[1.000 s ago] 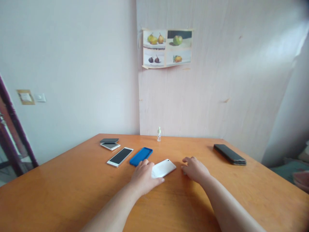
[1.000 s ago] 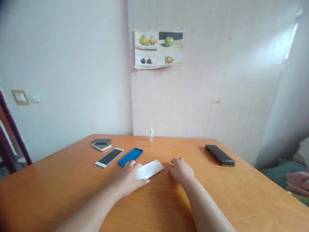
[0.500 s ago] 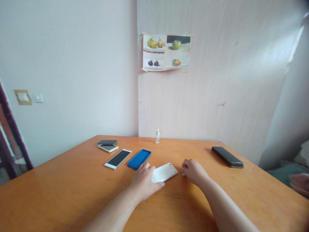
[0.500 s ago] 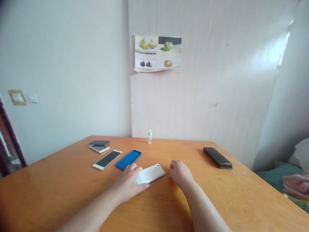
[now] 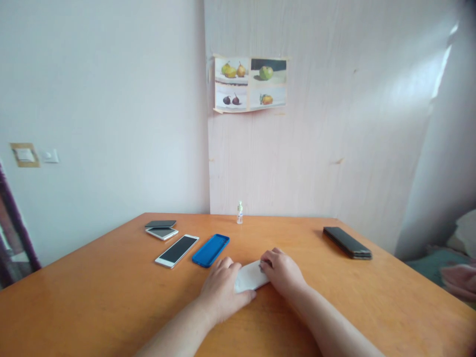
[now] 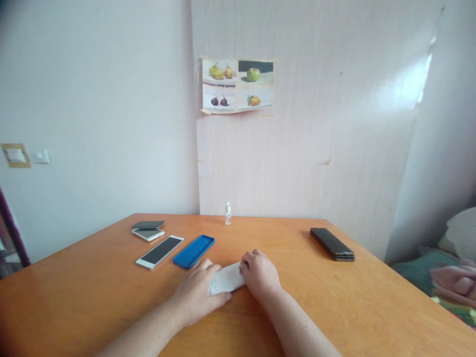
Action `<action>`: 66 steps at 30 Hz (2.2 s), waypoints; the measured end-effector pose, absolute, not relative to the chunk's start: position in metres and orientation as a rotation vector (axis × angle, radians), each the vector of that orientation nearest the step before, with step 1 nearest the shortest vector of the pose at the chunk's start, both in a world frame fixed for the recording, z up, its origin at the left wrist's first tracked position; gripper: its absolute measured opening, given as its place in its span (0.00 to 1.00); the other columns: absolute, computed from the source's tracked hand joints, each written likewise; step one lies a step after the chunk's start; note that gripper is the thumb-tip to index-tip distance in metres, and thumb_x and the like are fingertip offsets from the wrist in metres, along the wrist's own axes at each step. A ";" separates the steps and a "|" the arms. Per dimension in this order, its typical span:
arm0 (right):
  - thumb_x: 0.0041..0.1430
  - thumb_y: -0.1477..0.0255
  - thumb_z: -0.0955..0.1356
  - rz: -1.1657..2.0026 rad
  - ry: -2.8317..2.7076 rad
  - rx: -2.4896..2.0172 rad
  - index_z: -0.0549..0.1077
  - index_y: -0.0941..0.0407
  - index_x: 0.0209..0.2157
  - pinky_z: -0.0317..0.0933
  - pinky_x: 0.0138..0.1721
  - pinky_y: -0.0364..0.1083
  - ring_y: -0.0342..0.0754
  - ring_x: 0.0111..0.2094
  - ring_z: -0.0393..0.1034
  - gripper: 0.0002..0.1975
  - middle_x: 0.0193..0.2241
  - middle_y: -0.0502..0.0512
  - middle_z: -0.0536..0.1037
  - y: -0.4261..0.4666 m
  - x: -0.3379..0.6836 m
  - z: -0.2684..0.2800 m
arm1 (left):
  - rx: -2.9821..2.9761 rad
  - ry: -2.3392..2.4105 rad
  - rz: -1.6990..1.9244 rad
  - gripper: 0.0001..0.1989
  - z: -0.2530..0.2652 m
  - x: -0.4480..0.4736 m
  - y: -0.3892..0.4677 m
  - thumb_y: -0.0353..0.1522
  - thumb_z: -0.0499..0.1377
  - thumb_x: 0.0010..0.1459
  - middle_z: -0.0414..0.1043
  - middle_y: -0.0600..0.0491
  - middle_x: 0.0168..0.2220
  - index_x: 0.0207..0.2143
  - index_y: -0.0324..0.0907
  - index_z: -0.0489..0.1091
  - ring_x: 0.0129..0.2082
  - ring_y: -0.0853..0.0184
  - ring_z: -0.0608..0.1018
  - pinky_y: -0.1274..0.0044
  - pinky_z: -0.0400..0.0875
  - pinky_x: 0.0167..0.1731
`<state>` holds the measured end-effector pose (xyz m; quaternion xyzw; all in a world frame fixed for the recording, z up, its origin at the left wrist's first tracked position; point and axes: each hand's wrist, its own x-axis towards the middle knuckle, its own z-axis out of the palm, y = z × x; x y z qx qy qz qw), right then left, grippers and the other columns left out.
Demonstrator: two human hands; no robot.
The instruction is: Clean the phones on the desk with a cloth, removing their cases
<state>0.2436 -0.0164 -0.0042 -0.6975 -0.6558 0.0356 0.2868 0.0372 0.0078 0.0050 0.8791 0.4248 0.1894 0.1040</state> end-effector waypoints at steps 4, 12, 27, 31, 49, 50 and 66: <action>0.61 0.69 0.63 0.030 -1.832 -1.893 0.77 0.53 0.33 0.56 0.39 0.42 0.48 0.40 0.69 0.11 0.35 0.55 0.76 -0.020 0.239 0.002 | 2.593 1.249 0.568 0.20 0.003 0.037 0.009 0.48 0.62 0.48 0.66 0.49 0.40 0.39 0.46 0.71 0.46 0.55 0.71 0.70 0.63 0.44; 0.57 0.72 0.65 0.006 -1.760 -1.952 0.73 0.54 0.37 0.56 0.39 0.43 0.49 0.41 0.69 0.07 0.35 0.54 0.78 -0.018 0.242 -0.002 | 2.553 1.216 0.523 0.23 0.007 0.033 0.011 0.44 0.63 0.45 0.67 0.48 0.44 0.43 0.45 0.68 0.49 0.54 0.69 0.70 0.62 0.48; 0.61 0.75 0.60 0.093 -2.303 -1.473 0.76 0.54 0.42 0.59 0.49 0.43 0.49 0.47 0.72 0.14 0.45 0.57 0.78 -0.045 0.190 0.008 | 2.436 1.079 0.588 0.26 0.003 0.026 0.020 0.34 0.62 0.42 0.68 0.47 0.47 0.46 0.44 0.63 0.49 0.59 0.70 0.73 0.64 0.48; 0.62 0.77 0.58 0.072 -2.217 -1.692 0.76 0.56 0.43 0.57 0.55 0.47 0.52 0.51 0.70 0.17 0.49 0.61 0.77 -0.035 0.211 0.007 | 2.435 1.099 0.557 0.29 0.004 0.026 0.019 0.33 0.63 0.42 0.69 0.48 0.47 0.49 0.44 0.62 0.49 0.58 0.71 0.72 0.65 0.48; 0.70 0.64 0.53 0.181 -2.158 -1.704 0.74 0.57 0.49 0.52 0.62 0.51 0.53 0.60 0.62 0.24 0.55 0.63 0.72 -0.036 0.216 0.009 | 2.464 1.079 0.605 0.34 -0.002 0.028 0.021 0.35 0.63 0.42 0.69 0.47 0.48 0.54 0.43 0.61 0.49 0.56 0.71 0.71 0.64 0.50; 0.70 0.64 0.52 0.169 -2.150 -1.713 0.74 0.57 0.49 0.52 0.61 0.51 0.52 0.60 0.62 0.24 0.55 0.63 0.73 -0.035 0.218 0.008 | 2.462 1.077 0.601 0.34 -0.002 0.028 0.021 0.35 0.63 0.42 0.69 0.47 0.48 0.54 0.43 0.61 0.49 0.56 0.70 0.71 0.63 0.50; 0.69 0.66 0.53 0.065 -2.176 -1.717 0.75 0.57 0.43 0.58 0.55 0.49 0.53 0.53 0.69 0.22 0.48 0.62 0.77 -0.031 0.215 0.008 | 2.417 1.055 0.576 0.33 -0.001 0.024 0.027 0.38 0.65 0.42 0.68 0.46 0.51 0.52 0.43 0.63 0.52 0.56 0.70 0.70 0.64 0.52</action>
